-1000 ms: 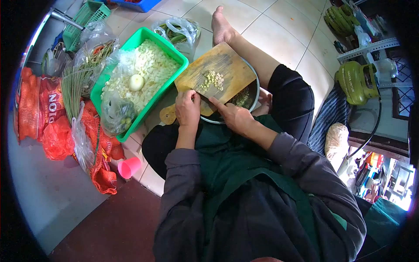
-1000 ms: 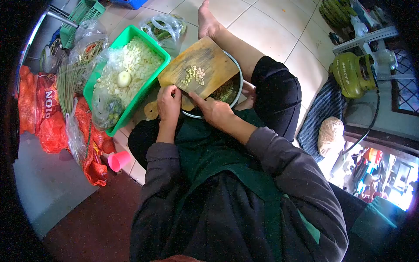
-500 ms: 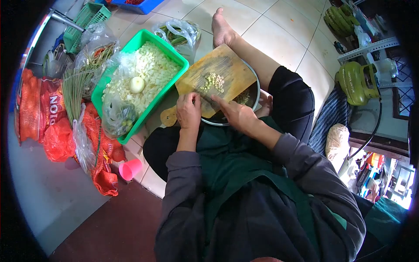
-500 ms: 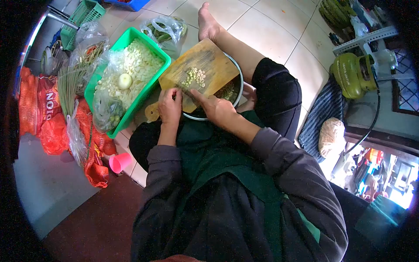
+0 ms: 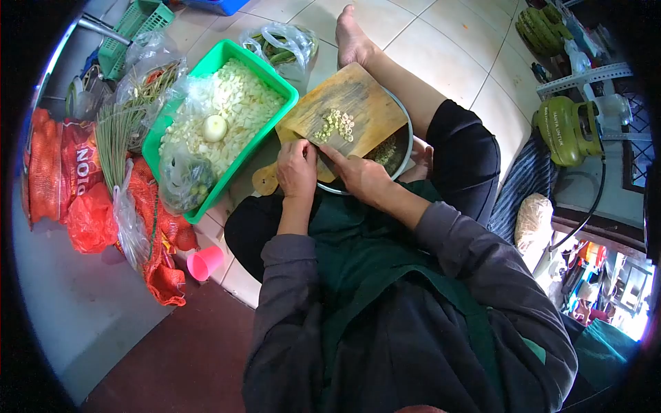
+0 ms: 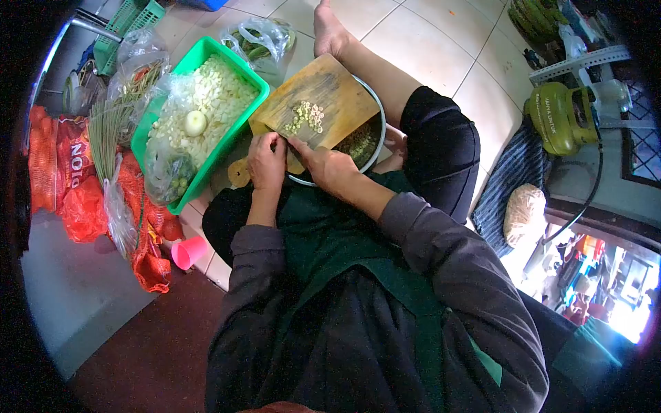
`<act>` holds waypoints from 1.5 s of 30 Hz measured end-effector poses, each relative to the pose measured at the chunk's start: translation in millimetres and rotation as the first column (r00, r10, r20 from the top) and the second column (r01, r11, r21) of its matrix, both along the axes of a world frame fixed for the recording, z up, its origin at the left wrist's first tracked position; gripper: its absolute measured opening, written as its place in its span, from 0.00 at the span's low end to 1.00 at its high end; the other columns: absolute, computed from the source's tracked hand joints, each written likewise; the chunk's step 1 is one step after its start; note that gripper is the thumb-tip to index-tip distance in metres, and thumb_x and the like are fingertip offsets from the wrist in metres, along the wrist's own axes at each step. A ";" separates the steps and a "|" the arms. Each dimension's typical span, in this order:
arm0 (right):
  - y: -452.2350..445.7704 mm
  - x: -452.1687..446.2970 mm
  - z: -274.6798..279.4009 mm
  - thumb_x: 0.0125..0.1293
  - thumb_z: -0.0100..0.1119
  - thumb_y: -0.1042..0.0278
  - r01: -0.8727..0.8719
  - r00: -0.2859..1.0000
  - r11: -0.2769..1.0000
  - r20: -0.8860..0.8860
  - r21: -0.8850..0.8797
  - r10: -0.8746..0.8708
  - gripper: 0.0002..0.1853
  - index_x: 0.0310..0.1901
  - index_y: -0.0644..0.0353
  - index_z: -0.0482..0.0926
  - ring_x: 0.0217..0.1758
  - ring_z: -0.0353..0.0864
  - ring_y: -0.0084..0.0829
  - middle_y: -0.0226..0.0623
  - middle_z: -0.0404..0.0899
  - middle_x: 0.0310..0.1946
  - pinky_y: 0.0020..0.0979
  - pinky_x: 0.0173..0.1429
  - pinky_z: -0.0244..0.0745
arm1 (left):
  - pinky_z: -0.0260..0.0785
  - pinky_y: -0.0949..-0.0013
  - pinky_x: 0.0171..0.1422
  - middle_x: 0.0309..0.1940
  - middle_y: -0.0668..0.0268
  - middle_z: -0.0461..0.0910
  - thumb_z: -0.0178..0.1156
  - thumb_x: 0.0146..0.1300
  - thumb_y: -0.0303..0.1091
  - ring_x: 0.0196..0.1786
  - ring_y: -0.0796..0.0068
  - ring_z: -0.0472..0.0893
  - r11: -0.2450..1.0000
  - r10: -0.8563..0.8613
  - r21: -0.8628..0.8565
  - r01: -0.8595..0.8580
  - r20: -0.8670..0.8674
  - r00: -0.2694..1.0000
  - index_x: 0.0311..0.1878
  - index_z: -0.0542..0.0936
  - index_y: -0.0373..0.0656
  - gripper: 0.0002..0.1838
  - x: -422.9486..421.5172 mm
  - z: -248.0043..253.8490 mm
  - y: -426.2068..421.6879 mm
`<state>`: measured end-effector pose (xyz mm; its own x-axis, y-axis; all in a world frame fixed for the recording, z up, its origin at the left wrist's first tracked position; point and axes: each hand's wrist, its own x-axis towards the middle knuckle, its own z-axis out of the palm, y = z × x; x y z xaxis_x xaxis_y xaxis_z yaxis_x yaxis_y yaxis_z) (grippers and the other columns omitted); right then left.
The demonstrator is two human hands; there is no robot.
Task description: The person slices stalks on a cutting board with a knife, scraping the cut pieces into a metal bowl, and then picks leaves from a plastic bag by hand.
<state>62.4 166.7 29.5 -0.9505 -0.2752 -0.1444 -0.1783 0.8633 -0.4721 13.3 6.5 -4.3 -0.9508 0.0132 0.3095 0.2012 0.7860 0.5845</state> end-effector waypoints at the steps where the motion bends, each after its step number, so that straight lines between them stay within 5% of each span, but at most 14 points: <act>1: 2.6 3.6 -7.4 0.71 0.50 0.64 0.003 0.999 0.999 -0.033 -0.042 -0.005 0.33 0.75 0.41 0.53 0.34 0.87 0.45 0.49 0.83 0.30 0.47 0.33 0.81 | 0.71 0.52 0.42 0.34 0.57 0.77 0.63 0.61 0.35 0.40 0.50 0.78 1.000 0.000 0.008 0.000 0.001 1.000 0.36 0.81 0.46 0.05 -0.2 -0.8 -1.2; 5: 23.6 23.5 11.0 0.71 0.50 0.64 0.004 0.994 1.000 0.108 0.029 -0.007 0.32 0.75 0.42 0.54 0.33 0.86 0.47 0.50 0.82 0.29 0.48 0.33 0.80 | 0.71 0.52 0.41 0.33 0.56 0.77 0.63 0.61 0.36 0.39 0.50 0.79 1.000 0.004 0.020 -0.004 0.015 1.000 0.36 0.81 0.47 0.05 -1.9 1.7 -0.5; 11: 26.0 24.5 7.4 0.72 0.49 0.63 0.050 0.999 0.972 -0.009 -0.231 -0.053 0.29 0.74 0.42 0.57 0.33 0.83 0.53 0.54 0.82 0.30 0.50 0.38 0.78 | 0.71 0.51 0.40 0.33 0.57 0.77 0.63 0.61 0.35 0.39 0.50 0.79 1.000 0.001 0.009 -0.001 0.002 1.000 0.35 0.81 0.47 0.04 0.3 3.2 -1.1; 23: 5.4 3.4 -7.4 0.75 0.46 0.60 0.008 1.000 0.987 -0.011 -0.158 -0.010 0.29 0.75 0.41 0.53 0.35 0.85 0.51 0.53 0.83 0.32 0.49 0.36 0.79 | 0.72 0.51 0.41 0.33 0.58 0.78 0.62 0.62 0.36 0.40 0.51 0.79 1.000 0.029 -0.003 -0.029 0.022 0.999 0.35 0.81 0.47 0.05 0.0 6.0 -1.6; 26: 21.8 20.0 12.5 0.74 0.46 0.62 0.018 0.986 0.999 0.164 -0.028 -0.013 0.30 0.75 0.41 0.53 0.35 0.85 0.51 0.54 0.82 0.32 0.50 0.38 0.78 | 0.72 0.51 0.40 0.33 0.58 0.78 0.63 0.61 0.36 0.39 0.51 0.79 0.999 0.030 0.020 -0.030 0.022 0.999 0.35 0.81 0.47 0.05 0.3 6.2 -0.6; 32: 26.8 24.9 13.6 0.73 0.48 0.64 0.046 0.998 0.980 0.038 -0.196 -0.039 0.31 0.75 0.41 0.53 0.35 0.83 0.53 0.53 0.82 0.31 0.51 0.40 0.77 | 0.72 0.51 0.39 0.33 0.58 0.78 0.63 0.59 0.35 0.39 0.51 0.79 1.000 0.004 0.017 -0.004 0.006 1.000 0.34 0.82 0.47 0.04 0.8 6.6 -0.2; 38: 10.6 16.5 3.9 0.73 0.48 0.63 0.016 0.999 0.983 -0.029 -0.180 -0.022 0.30 0.75 0.41 0.54 0.33 0.84 0.50 0.53 0.82 0.30 0.46 0.36 0.79 | 0.71 0.52 0.39 0.32 0.57 0.78 0.63 0.59 0.35 0.39 0.51 0.79 1.000 0.008 0.026 -0.008 -0.003 1.000 0.34 0.82 0.47 0.04 -0.5 1.0 -1.3; 41: 0.3 0.9 6.7 0.74 0.46 0.64 0.054 0.993 0.987 0.110 -0.153 -0.037 0.28 0.74 0.41 0.56 0.42 0.83 0.54 0.56 0.82 0.37 0.50 0.45 0.77 | 0.72 0.51 0.39 0.33 0.57 0.78 0.63 0.59 0.35 0.38 0.50 0.79 1.000 0.021 -0.006 -0.020 0.025 0.999 0.34 0.81 0.47 0.04 0.5 4.0 -1.2; 45: 11.0 11.0 -2.0 0.73 0.47 0.63 0.038 0.999 0.987 0.036 -0.154 -0.033 0.30 0.75 0.37 0.54 0.34 0.84 0.51 0.54 0.83 0.32 0.48 0.37 0.78 | 0.72 0.51 0.39 0.32 0.57 0.78 0.63 0.59 0.35 0.38 0.51 0.79 0.999 0.039 0.003 -0.039 0.026 0.999 0.33 0.81 0.48 0.03 0.3 5.3 -1.2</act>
